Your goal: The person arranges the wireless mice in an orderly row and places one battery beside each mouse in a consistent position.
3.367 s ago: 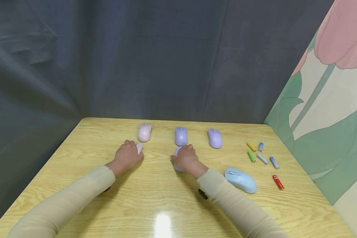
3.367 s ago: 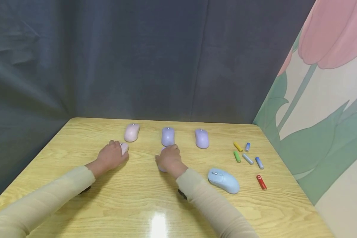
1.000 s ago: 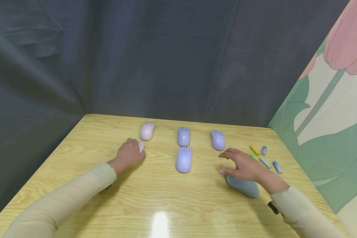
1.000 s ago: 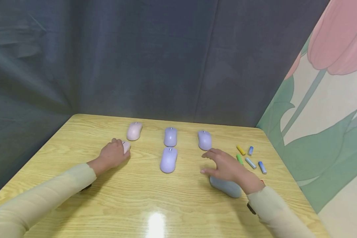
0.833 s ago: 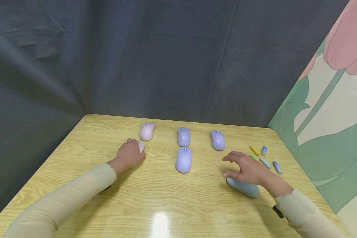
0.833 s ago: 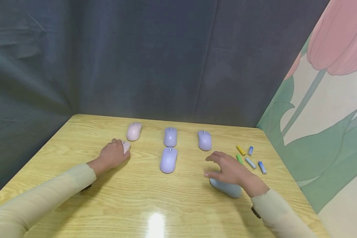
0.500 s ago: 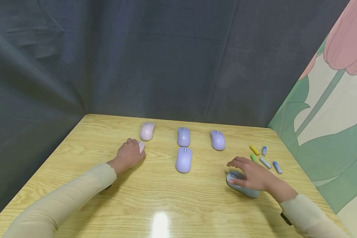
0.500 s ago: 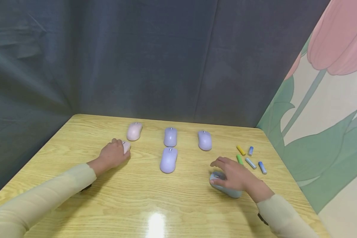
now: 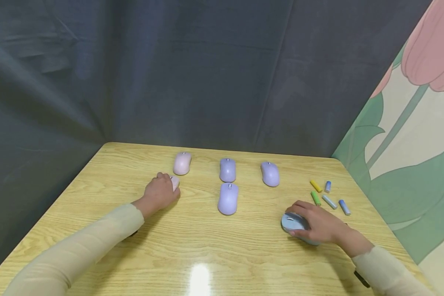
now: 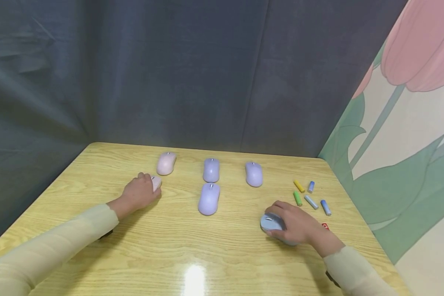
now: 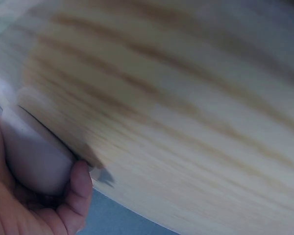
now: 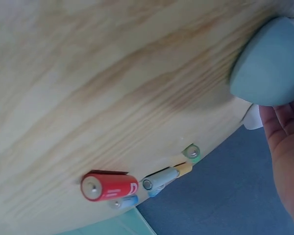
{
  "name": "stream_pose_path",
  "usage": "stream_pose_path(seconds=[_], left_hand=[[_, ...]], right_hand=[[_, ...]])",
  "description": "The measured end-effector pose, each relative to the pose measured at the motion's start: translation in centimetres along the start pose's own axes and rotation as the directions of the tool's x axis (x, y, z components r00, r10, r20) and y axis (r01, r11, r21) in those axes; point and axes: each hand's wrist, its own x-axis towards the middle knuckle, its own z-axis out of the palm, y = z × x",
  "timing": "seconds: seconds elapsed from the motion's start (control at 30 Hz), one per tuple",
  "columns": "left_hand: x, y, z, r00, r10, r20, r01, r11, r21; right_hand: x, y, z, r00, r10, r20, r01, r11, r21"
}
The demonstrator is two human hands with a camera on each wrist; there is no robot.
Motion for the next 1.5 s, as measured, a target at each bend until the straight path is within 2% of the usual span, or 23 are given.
stream_pose_path(seconds=[0.17,0.37,0.63,1.03,1.33,1.5], left_hand=[[0.1,-0.1,0.2,1.0,0.0,-0.003,0.0,1.0,0.008],[0.1,-0.2,0.2,1.0,0.001,-0.013,-0.001,1.0,0.015],[-0.1,0.0,0.0,1.0,-0.002,0.002,0.002,1.0,-0.001],[-0.1,0.0,0.1,1.0,0.002,-0.013,-0.002,1.0,-0.003],[0.0,-0.1,0.0,1.0,0.012,-0.012,-0.012,1.0,0.014],[0.0,-0.1,0.1,1.0,0.014,-0.006,-0.014,1.0,0.018]], right_hand=[[-0.5,0.0,0.0,0.999,0.03,0.038,-0.031,0.999,0.029],[-0.9,0.1,0.2,0.999,0.026,0.042,-0.027,0.999,0.022],[-1.1,0.2,0.7,1.0,-0.005,0.018,0.005,1.0,-0.024],[-1.1,0.4,1.2,0.999,-0.04,-0.012,0.039,0.997,-0.071],[-0.5,0.1,0.6,0.999,-0.016,-0.032,0.014,0.998,-0.061],[0.0,0.1,0.2,0.995,-0.002,-0.095,-0.004,0.998,-0.057]])
